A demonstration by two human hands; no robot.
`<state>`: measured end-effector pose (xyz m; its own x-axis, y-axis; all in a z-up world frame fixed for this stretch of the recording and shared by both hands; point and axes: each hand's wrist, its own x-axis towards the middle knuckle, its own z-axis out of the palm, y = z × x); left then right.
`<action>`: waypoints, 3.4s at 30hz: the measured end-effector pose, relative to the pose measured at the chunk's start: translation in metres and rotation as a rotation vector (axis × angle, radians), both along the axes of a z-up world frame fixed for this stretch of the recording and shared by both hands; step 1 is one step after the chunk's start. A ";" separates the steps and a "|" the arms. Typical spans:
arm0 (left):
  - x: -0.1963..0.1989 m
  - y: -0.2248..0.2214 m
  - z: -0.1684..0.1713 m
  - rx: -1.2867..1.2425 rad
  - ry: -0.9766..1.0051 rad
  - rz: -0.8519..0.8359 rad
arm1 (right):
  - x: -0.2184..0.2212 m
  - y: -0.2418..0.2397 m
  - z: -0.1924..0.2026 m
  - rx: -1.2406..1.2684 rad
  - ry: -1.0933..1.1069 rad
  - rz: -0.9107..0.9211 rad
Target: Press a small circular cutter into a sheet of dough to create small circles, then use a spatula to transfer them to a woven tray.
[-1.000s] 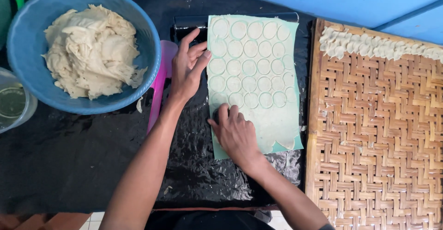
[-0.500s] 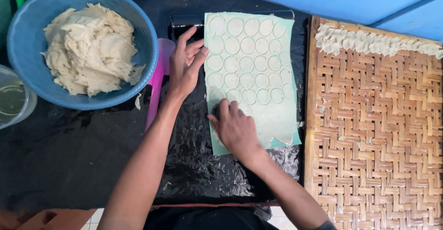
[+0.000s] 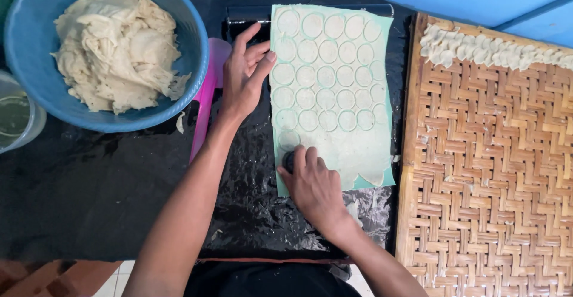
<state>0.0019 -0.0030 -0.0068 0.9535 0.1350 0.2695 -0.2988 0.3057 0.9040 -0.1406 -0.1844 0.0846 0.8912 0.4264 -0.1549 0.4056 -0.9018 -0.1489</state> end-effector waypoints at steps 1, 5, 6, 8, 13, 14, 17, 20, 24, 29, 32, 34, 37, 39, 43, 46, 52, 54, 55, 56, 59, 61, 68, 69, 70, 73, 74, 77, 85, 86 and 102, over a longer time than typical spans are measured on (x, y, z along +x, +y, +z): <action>0.000 0.001 0.001 0.001 0.005 0.005 | 0.000 0.003 -0.001 0.001 0.005 0.005; 0.000 -0.002 -0.002 -0.013 0.007 -0.011 | 0.000 0.000 0.000 -0.173 -0.008 -0.016; 0.000 -0.001 -0.003 -0.003 0.002 -0.004 | 0.002 -0.002 0.002 -0.133 -0.062 0.067; 0.000 0.000 -0.001 0.002 -0.002 -0.005 | 0.002 -0.002 0.002 -0.131 -0.062 0.100; 0.000 -0.001 -0.001 0.018 -0.001 0.003 | -0.004 0.001 -0.005 -0.173 -0.147 0.014; 0.000 -0.001 -0.001 0.005 0.002 -0.001 | -0.002 0.001 -0.003 -0.148 -0.102 0.043; -0.002 0.000 -0.001 -0.005 0.007 -0.007 | -0.005 0.003 -0.003 -0.132 -0.069 0.019; 0.002 -0.002 -0.001 -0.008 0.002 -0.006 | 0.000 -0.001 0.003 -0.126 -0.070 -0.013; 0.003 -0.002 -0.009 -0.030 -0.002 0.001 | 0.022 -0.013 0.025 -0.120 0.311 -0.151; 0.001 -0.002 -0.001 -0.032 0.023 0.003 | 0.028 -0.024 0.023 0.073 0.005 -0.147; 0.001 -0.001 -0.001 -0.032 0.020 0.001 | 0.033 -0.024 0.019 0.085 -0.041 -0.097; 0.001 -0.001 0.000 -0.035 0.021 0.005 | 0.035 -0.023 0.016 0.070 -0.033 -0.078; -0.001 0.000 0.003 -0.006 0.030 0.019 | 0.036 -0.021 0.008 0.036 -0.043 -0.059; -0.001 0.000 0.004 0.033 0.025 0.026 | 0.036 -0.019 -0.001 -0.034 -0.132 -0.025; 0.000 -0.001 0.002 0.002 0.019 0.001 | 0.038 -0.020 -0.006 -0.171 -0.093 -0.146; 0.001 -0.001 -0.001 0.007 0.021 0.006 | 0.041 -0.024 -0.003 -0.138 -0.138 -0.003; 0.005 -0.002 -0.005 0.077 -0.014 0.076 | 0.039 -0.019 -0.005 -0.180 -0.207 -0.042; 0.006 -0.002 -0.004 0.122 0.115 0.112 | 0.039 -0.019 -0.004 -0.163 -0.107 -0.050; 0.003 -0.003 -0.004 0.123 0.113 0.111 | 0.037 -0.018 -0.007 -0.162 -0.109 -0.051; 0.003 -0.004 -0.002 0.128 0.136 0.110 | 0.036 -0.018 -0.010 -0.144 -0.143 -0.093; -0.001 -0.003 0.004 0.124 0.163 0.092 | 0.035 -0.017 -0.011 -0.097 -0.175 -0.140; -0.003 -0.001 0.003 0.118 0.165 0.071 | 0.035 -0.015 -0.008 -0.064 -0.175 -0.149; 0.003 0.000 0.011 0.154 0.240 0.087 | 0.039 -0.016 0.018 0.014 -0.050 -0.236; 0.004 -0.001 0.011 0.164 0.267 0.098 | 0.038 -0.017 0.025 0.040 -0.013 -0.258; 0.007 -0.001 0.009 0.166 0.261 0.100 | 0.038 -0.019 0.027 0.044 -0.020 -0.257; 0.010 -0.003 0.002 0.130 0.256 0.099 | 0.035 -0.030 0.033 0.080 0.054 -0.302; 0.011 -0.003 0.002 0.152 0.260 0.111 | 0.034 -0.034 0.034 0.084 0.054 -0.315; 0.016 -0.004 -0.006 0.145 0.254 0.129 | 0.033 -0.046 0.041 0.094 0.043 -0.340; 0.038 0.009 -0.028 0.122 0.091 0.293 | 0.037 -0.055 0.044 0.121 -0.023 -0.281; 0.035 0.009 -0.024 0.170 0.099 0.312 | 0.038 -0.052 0.041 0.130 -0.014 -0.243; 0.024 0.008 -0.006 0.232 0.116 0.303 | 0.052 -0.024 0.001 -0.210 -0.032 -0.186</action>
